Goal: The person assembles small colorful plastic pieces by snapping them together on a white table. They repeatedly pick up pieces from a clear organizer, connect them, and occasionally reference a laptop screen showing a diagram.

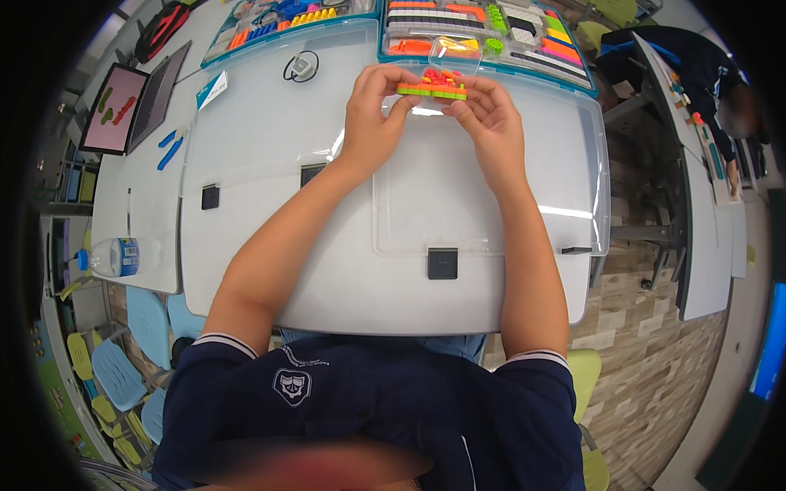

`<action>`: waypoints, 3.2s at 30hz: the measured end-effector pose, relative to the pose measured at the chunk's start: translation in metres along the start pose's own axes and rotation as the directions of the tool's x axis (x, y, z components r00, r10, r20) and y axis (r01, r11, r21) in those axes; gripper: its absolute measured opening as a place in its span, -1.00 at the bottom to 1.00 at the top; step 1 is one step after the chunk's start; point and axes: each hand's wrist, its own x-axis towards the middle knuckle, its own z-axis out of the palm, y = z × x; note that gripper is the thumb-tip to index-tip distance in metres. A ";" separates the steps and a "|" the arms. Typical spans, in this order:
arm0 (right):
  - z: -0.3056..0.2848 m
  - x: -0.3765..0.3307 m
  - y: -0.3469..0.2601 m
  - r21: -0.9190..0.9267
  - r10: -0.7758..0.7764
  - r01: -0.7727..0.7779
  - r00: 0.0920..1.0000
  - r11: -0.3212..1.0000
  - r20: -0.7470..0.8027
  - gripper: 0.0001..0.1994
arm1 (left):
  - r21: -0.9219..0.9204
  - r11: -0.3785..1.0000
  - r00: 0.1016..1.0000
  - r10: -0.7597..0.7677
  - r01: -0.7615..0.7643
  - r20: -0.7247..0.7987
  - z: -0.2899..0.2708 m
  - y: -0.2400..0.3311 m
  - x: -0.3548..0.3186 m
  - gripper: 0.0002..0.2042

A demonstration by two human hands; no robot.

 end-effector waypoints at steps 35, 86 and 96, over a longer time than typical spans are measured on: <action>0.344 -0.078 0.052 0.377 0.092 -0.104 0.995 0.920 0.049 -0.81 | -0.226 0.923 0.832 -0.379 0.310 -0.405 -0.276 -0.082 0.080 -0.81; 0.367 -0.081 0.057 -0.054 0.020 0.021 0.756 0.998 0.654 -0.75 | 0.718 -0.521 0.577 -0.439 0.461 -0.689 -0.604 -0.213 0.085 -0.49; 0.366 -0.080 0.057 -0.077 0.039 0.018 0.741 0.997 0.670 -0.75 | 0.820 -0.524 0.533 -0.636 0.232 -0.558 -0.625 -0.252 0.074 -0.51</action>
